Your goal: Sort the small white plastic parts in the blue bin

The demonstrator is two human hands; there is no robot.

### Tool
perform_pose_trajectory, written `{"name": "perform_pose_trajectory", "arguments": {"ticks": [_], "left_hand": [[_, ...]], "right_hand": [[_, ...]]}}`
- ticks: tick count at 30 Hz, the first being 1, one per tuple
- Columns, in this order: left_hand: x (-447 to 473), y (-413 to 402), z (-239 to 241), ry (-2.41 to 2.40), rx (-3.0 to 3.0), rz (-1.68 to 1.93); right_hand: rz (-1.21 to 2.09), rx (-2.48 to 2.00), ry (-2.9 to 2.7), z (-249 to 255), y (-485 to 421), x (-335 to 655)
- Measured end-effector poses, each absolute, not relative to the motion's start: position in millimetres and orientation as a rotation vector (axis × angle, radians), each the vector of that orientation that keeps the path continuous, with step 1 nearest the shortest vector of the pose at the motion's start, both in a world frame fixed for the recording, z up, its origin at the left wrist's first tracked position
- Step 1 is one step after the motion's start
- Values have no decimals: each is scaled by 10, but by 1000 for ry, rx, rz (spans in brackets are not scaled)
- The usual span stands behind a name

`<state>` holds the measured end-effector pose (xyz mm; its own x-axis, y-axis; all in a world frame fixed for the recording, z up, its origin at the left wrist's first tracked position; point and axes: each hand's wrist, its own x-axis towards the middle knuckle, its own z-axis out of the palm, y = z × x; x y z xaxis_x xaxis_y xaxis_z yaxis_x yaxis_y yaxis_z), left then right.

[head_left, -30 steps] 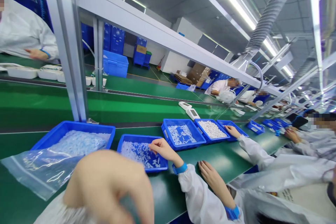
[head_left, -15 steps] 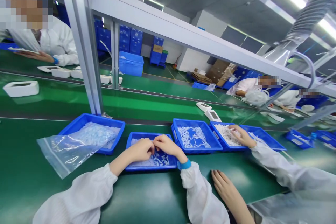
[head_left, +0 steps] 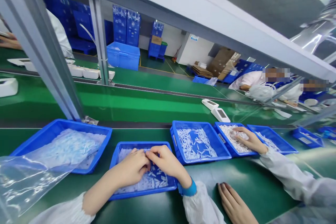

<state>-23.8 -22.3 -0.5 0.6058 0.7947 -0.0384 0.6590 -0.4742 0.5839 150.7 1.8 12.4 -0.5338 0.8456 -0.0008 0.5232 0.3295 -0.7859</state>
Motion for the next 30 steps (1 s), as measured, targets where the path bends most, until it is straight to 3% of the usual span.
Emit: {"name": "perform_pose_trajectory", "arguments": {"ticks": [30], "left_hand": [[-253, -184, -46, 1034, 2204, 218]], "right_hand": [[865, -1208, -2216, 173, -54, 1474]]}}
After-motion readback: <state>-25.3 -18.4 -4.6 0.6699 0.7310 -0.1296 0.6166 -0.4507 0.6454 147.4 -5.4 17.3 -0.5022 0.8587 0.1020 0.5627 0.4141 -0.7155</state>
